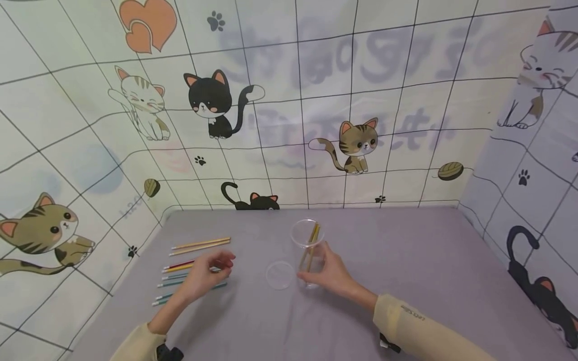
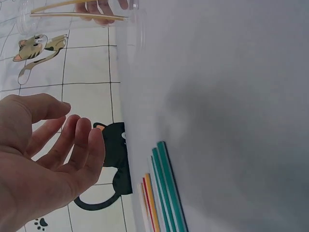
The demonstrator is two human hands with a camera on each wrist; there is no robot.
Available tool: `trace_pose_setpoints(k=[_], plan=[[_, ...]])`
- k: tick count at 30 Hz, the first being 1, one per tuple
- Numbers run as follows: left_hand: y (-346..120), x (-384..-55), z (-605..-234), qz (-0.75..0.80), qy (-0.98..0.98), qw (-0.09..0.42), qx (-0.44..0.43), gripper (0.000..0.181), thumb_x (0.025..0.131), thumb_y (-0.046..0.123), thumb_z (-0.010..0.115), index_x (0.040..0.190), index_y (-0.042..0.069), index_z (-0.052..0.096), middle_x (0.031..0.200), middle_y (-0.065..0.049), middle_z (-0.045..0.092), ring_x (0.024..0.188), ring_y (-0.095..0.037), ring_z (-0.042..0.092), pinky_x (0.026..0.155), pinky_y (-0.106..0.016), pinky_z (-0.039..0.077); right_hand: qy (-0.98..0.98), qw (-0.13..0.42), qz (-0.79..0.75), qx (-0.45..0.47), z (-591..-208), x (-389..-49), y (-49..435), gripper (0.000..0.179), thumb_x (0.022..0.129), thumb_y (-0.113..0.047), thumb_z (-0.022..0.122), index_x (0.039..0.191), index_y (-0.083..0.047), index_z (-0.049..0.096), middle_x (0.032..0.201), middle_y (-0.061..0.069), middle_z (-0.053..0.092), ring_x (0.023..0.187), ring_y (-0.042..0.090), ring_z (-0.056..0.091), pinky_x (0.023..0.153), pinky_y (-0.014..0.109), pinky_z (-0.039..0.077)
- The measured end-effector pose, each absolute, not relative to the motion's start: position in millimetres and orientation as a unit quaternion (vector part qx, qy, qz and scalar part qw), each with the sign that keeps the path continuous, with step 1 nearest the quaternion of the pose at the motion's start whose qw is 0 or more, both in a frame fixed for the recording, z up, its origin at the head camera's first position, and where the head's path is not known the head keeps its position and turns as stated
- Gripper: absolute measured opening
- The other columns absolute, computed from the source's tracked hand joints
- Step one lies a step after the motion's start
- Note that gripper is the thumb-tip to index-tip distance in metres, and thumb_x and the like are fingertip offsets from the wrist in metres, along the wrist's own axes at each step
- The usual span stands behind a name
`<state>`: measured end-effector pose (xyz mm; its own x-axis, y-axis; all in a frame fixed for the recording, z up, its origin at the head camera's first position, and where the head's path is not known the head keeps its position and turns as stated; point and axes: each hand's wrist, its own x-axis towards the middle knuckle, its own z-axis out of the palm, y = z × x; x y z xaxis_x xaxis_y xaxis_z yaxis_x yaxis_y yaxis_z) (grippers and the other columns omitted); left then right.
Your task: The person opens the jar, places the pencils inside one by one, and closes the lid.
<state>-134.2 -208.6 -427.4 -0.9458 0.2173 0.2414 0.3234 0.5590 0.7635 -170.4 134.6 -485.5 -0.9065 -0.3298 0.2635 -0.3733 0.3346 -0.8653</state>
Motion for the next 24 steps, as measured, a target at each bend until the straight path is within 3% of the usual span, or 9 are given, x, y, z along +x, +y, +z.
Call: trace_pose_setpoints(k=[6, 12, 24], plan=[[-221, -128, -437, -0.439, -0.889, 0.055, -0.119, 0.028, 0.081, -0.012, 0.072, 0.104, 0.004, 0.069, 0.09, -0.007, 0.066, 0.081, -0.018, 0.064, 0.072, -0.033, 0.054, -0.819, 0.02, 0.533, 0.214, -486, -170, 134, 0.075, 0.076, -0.025, 0.087, 0.137, -0.01, 0.046, 0.128, 0.012, 0.062, 0.118, 0.039, 0.057, 0.096, 0.06, 0.044], [-233, -124, -449, -0.442, -0.886, 0.067, -0.123, 0.027, 0.079, -0.014, 0.072, 0.103, -0.002, 0.068, 0.09, -0.008, 0.066, 0.08, -0.018, 0.064, 0.072, -0.033, 0.054, -0.818, 0.017, 0.536, 0.207, -486, -170, 135, 0.074, 0.076, -0.025, 0.088, 0.136, -0.012, 0.047, 0.128, 0.012, 0.062, 0.117, 0.041, 0.058, 0.095, 0.061, 0.045], [-240, -122, -454, -0.435, -0.894, 0.069, -0.083, 0.024, 0.078, -0.013, 0.074, 0.098, -0.001, 0.07, 0.089, -0.006, 0.066, 0.081, -0.018, 0.064, 0.073, -0.03, 0.054, -0.822, 0.012, 0.531, 0.207, -485, -169, 135, 0.076, 0.077, -0.027, 0.087, 0.138, -0.011, 0.045, 0.129, 0.013, 0.06, 0.116, 0.044, 0.057, 0.094, 0.062, 0.045]])
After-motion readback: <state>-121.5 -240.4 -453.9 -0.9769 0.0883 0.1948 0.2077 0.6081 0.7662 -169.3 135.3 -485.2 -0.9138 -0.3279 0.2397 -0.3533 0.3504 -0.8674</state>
